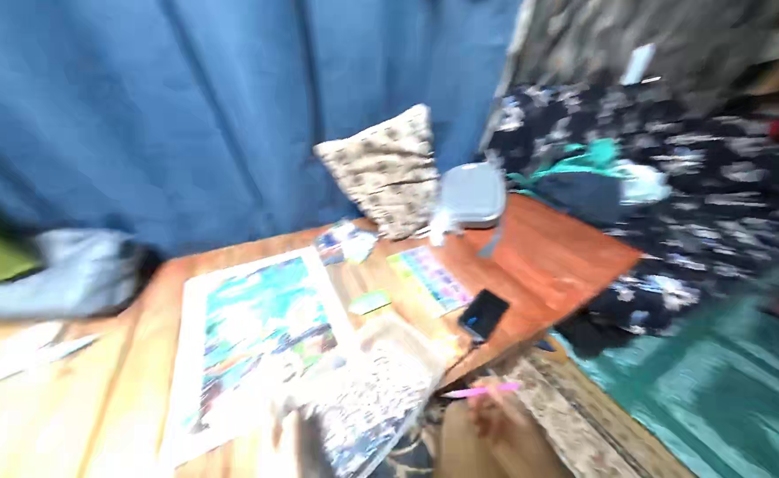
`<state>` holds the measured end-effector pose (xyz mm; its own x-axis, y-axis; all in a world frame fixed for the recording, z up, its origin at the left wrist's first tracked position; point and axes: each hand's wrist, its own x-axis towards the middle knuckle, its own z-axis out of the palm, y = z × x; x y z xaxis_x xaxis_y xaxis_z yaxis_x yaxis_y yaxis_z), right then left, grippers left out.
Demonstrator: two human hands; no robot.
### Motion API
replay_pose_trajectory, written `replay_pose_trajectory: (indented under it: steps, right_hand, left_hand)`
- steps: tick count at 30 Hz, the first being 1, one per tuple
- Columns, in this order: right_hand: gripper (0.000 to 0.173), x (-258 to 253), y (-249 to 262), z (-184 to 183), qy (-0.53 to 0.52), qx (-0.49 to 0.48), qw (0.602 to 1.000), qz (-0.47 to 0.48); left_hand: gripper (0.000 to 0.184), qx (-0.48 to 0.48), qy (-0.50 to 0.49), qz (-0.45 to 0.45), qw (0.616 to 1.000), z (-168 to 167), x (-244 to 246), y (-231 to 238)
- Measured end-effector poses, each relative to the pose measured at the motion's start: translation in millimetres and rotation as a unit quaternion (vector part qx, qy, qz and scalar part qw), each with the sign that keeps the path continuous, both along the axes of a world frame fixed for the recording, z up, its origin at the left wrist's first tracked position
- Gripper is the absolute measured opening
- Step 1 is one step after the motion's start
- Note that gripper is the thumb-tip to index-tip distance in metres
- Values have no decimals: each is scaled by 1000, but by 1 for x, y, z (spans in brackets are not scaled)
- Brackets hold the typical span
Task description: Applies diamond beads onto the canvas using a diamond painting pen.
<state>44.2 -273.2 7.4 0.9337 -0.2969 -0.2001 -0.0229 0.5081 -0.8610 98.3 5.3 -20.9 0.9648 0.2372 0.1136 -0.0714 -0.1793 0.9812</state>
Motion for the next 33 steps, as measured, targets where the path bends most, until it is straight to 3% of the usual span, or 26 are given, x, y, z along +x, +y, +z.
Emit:
replay_pose_trajectory:
  steps: [6, 11, 15, 20, 26, 33]
  right_hand:
    - [31, 26, 19, -7, -20, -17, 999, 33]
    - [22, 57, 42, 5, -78, -136, 987, 40]
    - [16, 86, 50, -3, -115, -364, 921, 73]
    - [26, 114, 47, -6, -103, -532, 832, 117]
    - [20, 120, 47, -19, -126, -537, 822, 140]
    - [18, 117, 49, -14, -112, -560, 806, 154]
  left_hand:
    - [77, -93, -28, -9, 995, -11, -2, -11]
    - [72, -59, -32, -24, 997, -20, 0, -10]
    - [65, -36, -22, -4, 999, -20, 7, -13]
    - [63, -16, -7, 7, 1000, -18, 10, -15]
    - [63, -12, -15, 35, 999, -20, 12, -16]
    - [76, 11, -45, 22, 999, -16, -9, -16]
